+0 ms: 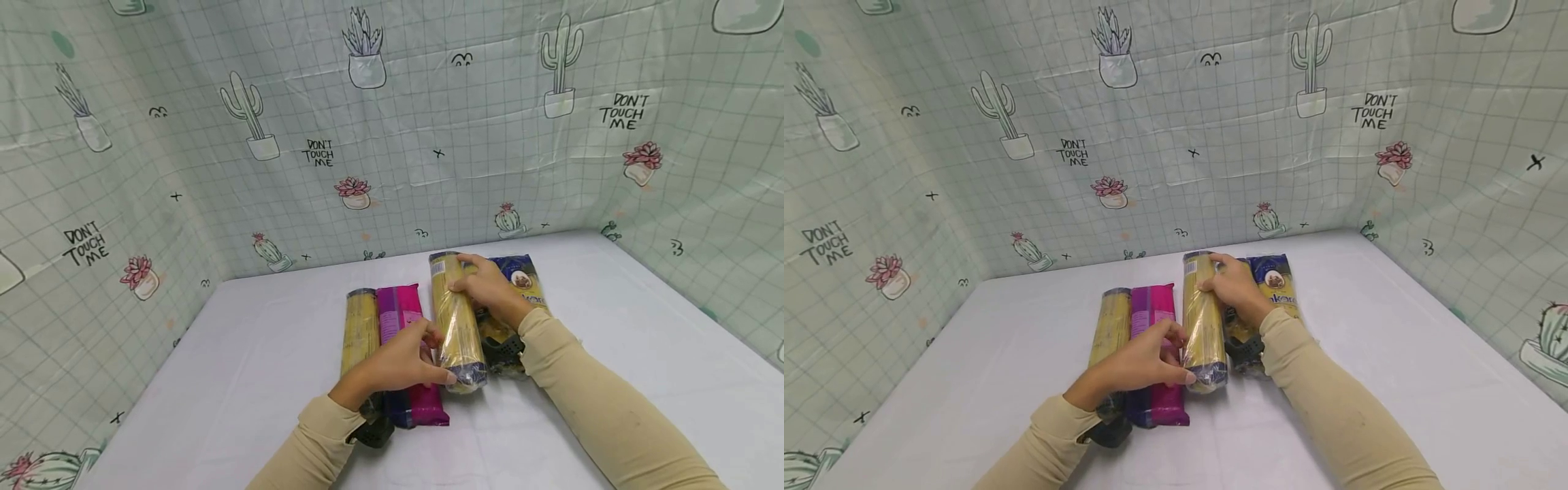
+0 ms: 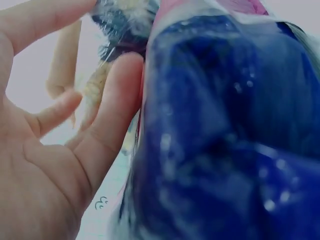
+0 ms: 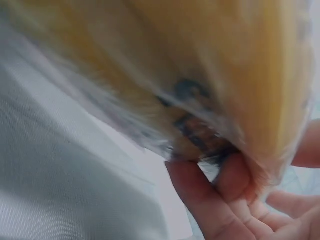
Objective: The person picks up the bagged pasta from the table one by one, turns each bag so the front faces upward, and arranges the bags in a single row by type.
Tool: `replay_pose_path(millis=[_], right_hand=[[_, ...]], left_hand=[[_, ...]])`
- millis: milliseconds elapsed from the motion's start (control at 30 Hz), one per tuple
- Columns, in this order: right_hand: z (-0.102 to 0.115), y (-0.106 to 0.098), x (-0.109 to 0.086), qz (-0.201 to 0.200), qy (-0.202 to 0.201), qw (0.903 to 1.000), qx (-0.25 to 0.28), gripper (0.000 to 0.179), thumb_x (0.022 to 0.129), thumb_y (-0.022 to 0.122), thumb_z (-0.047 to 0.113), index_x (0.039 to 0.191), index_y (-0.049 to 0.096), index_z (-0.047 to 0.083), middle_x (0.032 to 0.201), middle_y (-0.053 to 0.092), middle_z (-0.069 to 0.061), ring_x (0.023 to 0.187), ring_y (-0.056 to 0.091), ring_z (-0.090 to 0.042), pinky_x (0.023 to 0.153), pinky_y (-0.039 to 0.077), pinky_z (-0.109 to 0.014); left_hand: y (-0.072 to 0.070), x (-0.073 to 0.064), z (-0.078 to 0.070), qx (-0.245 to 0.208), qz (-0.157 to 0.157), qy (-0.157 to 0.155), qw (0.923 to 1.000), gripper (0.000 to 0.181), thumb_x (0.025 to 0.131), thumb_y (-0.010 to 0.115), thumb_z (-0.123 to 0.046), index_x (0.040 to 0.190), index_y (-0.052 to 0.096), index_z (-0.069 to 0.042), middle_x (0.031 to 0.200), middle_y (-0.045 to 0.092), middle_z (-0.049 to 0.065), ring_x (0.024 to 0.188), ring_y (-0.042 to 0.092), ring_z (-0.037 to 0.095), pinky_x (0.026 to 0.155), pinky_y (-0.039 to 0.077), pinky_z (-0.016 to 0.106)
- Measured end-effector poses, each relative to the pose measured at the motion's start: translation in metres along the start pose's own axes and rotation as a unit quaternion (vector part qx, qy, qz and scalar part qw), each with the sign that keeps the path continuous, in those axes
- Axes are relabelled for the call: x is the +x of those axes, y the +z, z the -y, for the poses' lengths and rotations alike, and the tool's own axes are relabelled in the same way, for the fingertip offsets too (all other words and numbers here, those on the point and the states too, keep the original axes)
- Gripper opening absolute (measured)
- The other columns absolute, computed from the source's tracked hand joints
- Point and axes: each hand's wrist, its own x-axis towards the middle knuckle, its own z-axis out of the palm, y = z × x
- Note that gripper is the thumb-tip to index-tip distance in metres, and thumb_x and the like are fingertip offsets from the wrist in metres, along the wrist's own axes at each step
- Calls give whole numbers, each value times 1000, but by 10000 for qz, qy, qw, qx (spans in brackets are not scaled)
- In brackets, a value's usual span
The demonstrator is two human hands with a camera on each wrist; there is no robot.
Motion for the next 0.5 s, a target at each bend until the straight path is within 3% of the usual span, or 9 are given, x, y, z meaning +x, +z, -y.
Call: replay_pose_path(millis=[133, 300, 500], right_hand=[[2, -3, -1, -196, -5, 9996, 196, 74, 92, 64, 6, 158, 30, 11, 135, 47, -28, 92, 64, -30, 71, 59, -38], [0, -2, -2, -252, -87, 9984, 496, 74, 93, 63, 6, 158, 28, 10, 133, 49, -30, 91, 65, -29, 72, 59, -38], [2, -2, -1, -343, -138, 9964, 762, 72, 94, 62, 5, 157, 29, 8, 134, 49, -30, 94, 64, -29, 72, 59, -37]], left_hand=[[-1, 0, 2, -564, -75, -283, 9980, 81, 84, 82, -14, 148, 33, -8, 127, 53, 14, 79, 69, 22, 67, 59, 36], [0, -2, 2, -891, -57, -545, 9945, 104, 86, 80, -18, 162, 8, -24, 122, 62, 12, 78, 70, 29, 67, 59, 40], [-1, 0, 4, -1221, -19, -488, 9913, 102, 90, 78, -21, 161, 5, -11, 114, 65, 12, 80, 71, 32, 68, 59, 41]])
